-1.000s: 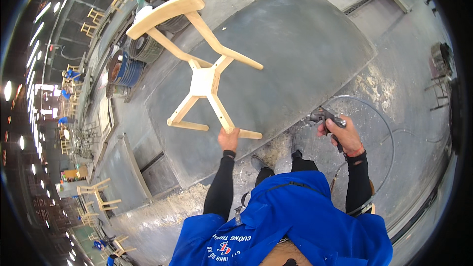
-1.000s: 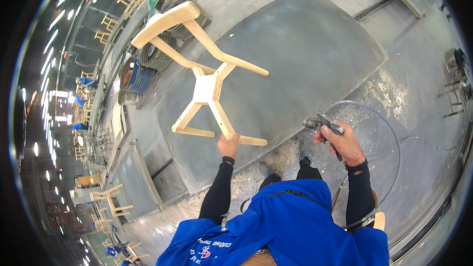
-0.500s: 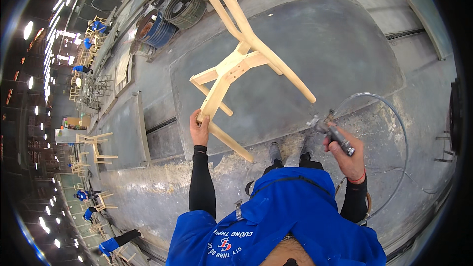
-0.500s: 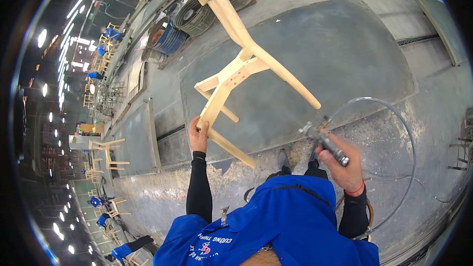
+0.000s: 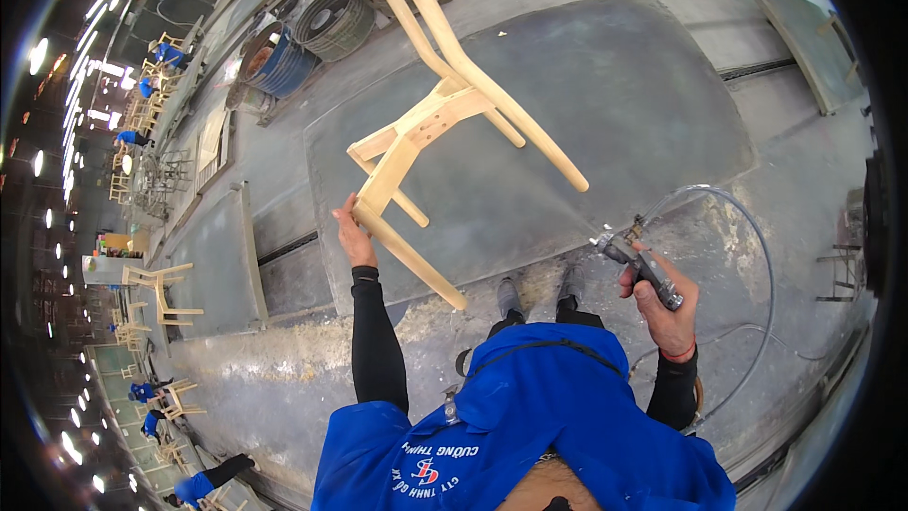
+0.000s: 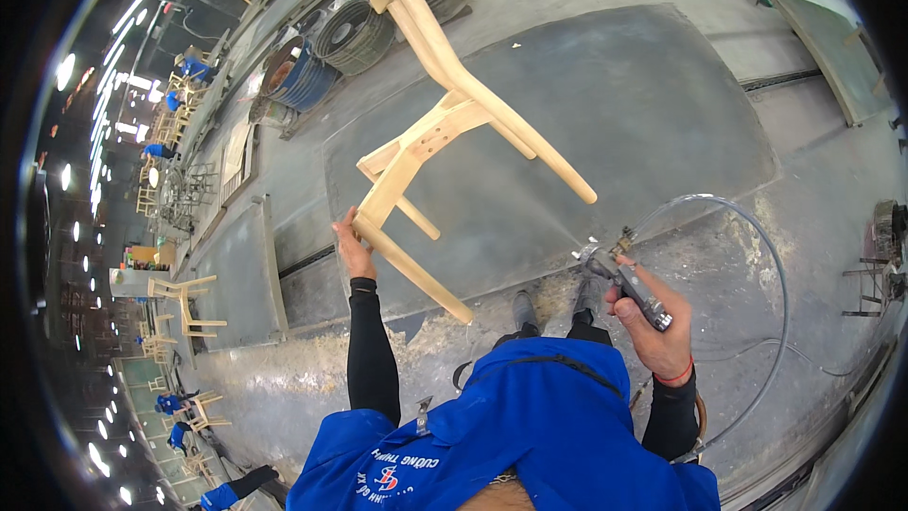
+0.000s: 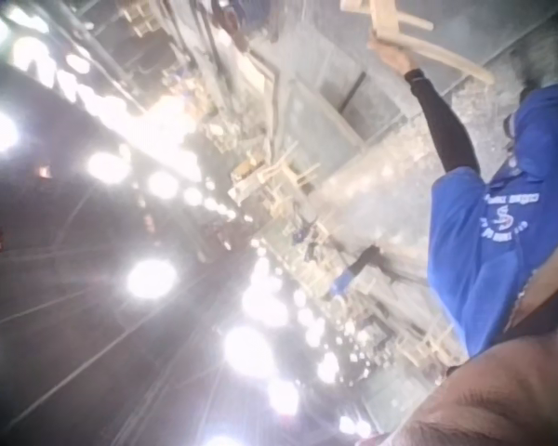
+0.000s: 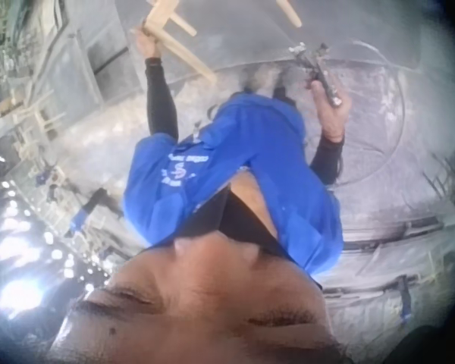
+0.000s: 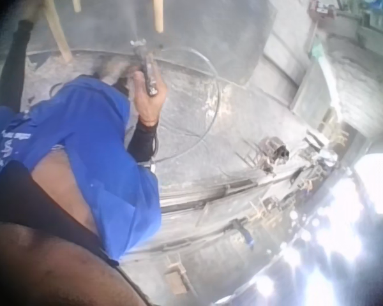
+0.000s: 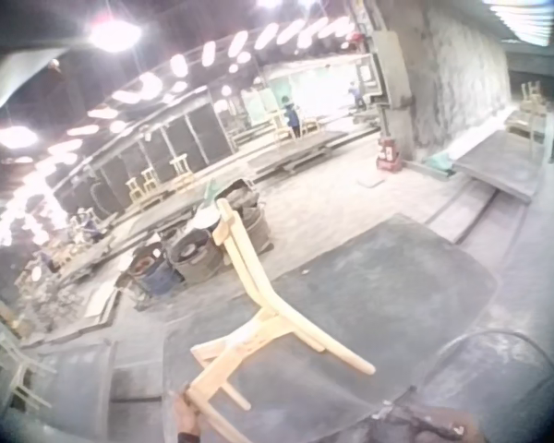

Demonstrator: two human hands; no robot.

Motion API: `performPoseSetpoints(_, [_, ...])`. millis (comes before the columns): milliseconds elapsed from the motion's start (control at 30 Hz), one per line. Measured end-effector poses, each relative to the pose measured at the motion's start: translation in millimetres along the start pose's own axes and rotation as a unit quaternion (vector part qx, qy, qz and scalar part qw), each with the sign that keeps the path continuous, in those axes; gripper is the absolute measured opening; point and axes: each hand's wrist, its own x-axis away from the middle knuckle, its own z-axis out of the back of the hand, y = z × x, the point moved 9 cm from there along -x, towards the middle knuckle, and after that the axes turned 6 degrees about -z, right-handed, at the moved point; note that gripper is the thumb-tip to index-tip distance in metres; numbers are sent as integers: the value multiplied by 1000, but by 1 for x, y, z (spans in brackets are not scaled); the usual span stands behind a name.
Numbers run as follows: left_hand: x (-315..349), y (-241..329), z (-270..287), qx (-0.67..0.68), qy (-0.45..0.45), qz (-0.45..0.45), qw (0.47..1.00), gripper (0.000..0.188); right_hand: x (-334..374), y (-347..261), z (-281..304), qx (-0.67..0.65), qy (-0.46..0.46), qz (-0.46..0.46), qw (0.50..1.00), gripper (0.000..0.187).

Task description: The person holds a wooden chair frame with one hand and uses a spray gun with the other to apply finish to the chair. The person rotates the chair to cover all sides and legs while spraying.

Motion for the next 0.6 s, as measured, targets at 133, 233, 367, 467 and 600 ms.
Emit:
performPoseSetpoints(133, [-10,-11,3,-1,13,-39,999,75,11,-15,17,23,40,30,998,58])
performPoseSetpoints(233, [-22,-15,5,-39,11,-109,993,60,18,-22,25,34,56,42,997,58])
performPoseSetpoints(367, [-31,-21,1,-31,21,-152,988,45,22,-18,46,24,94,57,994,54])
performPoseSetpoints(467, [-29,-19,-4,-19,32,-149,988,43,22,7,75,58,127,11,990,51])
performPoseSetpoints(600, [-21,-13,-10,16,33,-121,992,40,24,49,121,148,157,-58,975,48])
